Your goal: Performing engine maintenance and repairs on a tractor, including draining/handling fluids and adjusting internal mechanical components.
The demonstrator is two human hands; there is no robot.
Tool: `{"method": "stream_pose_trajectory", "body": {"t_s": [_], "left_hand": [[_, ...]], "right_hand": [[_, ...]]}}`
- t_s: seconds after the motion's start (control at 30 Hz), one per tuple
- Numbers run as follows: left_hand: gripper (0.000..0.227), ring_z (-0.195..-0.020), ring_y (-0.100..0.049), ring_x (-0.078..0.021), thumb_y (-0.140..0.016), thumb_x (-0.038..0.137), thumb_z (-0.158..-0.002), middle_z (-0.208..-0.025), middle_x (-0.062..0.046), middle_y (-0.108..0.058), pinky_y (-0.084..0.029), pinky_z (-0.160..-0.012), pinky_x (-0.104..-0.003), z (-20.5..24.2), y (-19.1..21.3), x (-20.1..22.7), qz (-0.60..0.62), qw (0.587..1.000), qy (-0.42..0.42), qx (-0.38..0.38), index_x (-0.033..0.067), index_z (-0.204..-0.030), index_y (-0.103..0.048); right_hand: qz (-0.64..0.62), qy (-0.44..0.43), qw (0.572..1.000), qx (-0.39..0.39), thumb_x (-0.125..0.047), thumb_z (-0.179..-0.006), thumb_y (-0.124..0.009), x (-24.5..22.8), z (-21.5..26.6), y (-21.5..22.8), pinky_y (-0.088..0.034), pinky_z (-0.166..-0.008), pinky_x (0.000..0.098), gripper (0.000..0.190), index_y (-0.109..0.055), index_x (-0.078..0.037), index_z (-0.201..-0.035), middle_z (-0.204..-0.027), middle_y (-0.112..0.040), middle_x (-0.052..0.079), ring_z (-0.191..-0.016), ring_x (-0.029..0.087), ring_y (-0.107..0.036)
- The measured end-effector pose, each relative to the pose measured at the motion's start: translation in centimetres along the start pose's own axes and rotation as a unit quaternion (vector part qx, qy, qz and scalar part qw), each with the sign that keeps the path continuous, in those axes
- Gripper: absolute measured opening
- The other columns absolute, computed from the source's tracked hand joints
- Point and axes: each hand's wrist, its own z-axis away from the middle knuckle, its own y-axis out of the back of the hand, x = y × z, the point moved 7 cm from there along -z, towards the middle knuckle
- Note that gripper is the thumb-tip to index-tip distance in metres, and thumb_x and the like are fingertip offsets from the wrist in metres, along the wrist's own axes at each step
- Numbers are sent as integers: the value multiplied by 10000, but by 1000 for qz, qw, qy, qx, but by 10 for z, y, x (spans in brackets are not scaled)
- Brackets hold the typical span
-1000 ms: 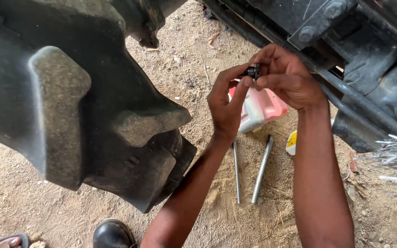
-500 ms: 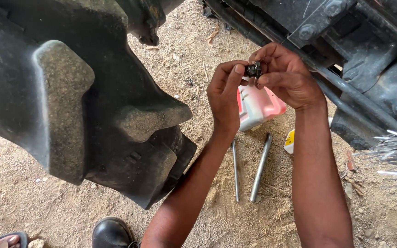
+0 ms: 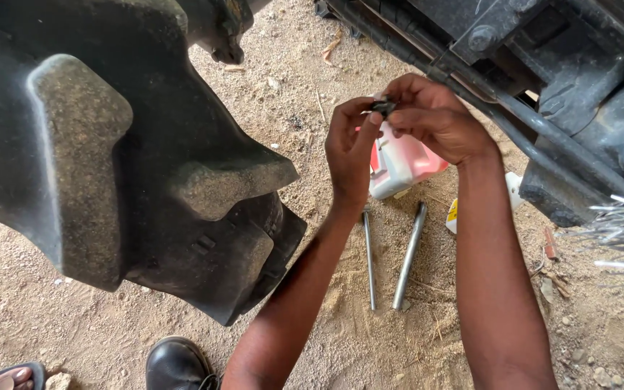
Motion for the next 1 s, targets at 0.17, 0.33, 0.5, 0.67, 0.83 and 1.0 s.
{"method": "stream_pose_trajectory", "body": {"t_s": [0.17, 0.33, 0.5, 0.67, 0.83, 1.0], "left_hand": [[175, -927, -699, -154, -649, 156, -999, -1038, -91, -692, -616, -765, -287, 16, 53, -67, -178, 982, 55, 28, 24, -1105, -607], [170, -770, -645, -188, -701, 178, -974, -918, -102, -676, -588, -646, -332, 45, 123, -139, -380, 919, 105, 2, 27, -988, -625], [57, -736, -526, -195, -628, 70, -967, -866, -110, -614, -467, -651, -372, 69, 162, -190, -670, 731, 25, -126, 28, -995, -602], [108, -795, -532, -180, -575, 39, -959, -909, -76, -625, -449, -705, -354, 76, 174, -222, -782, 570, 61, -243, 60, -1062, -601], [124, -868, -545, -177, -594, 77, -947, -969, -71, -630, -452, -741, -369, 78, 169, -229, -810, 507, 33, -293, 79, -1071, -601], [126, -905, -553, -193, -586, 98, -959, -986, -76, -630, -449, -782, -396, 82, 178, -240, -805, 492, 63, -324, 80, -1083, -599]], "right_hand": [[132, -175, 972, 86, -104, -833, -734, 53, -1, -9, -629, -830, 308, 440, -590, 19, -1230, -1091, -706, 127, -923, 181, -721], [195, -272, 939, 77, -153, -856, -744, 158, 11, 34, -645, -819, 323, 475, -606, 28, -1272, -1120, -694, 171, -946, 218, -730], [255, -367, 892, 72, -156, -865, -752, 208, 27, 58, -624, -811, 357, 512, -587, -5, -1326, -1210, -693, 150, -978, 215, -724], [256, -366, 890, 91, -200, -875, -743, 221, 29, 74, -604, -777, 348, 496, -599, -33, -1319, -1211, -717, 133, -964, 205, -735], [248, -369, 891, 96, -201, -885, -735, 230, 35, 84, -592, -768, 333, 464, -613, -45, -1304, -1185, -729, 117, -959, 197, -740], [214, -373, 896, 107, -174, -892, -727, 243, 47, 99, -579, -738, 301, 454, -618, -60, -1318, -1095, -756, 122, -931, 182, -731]]}}
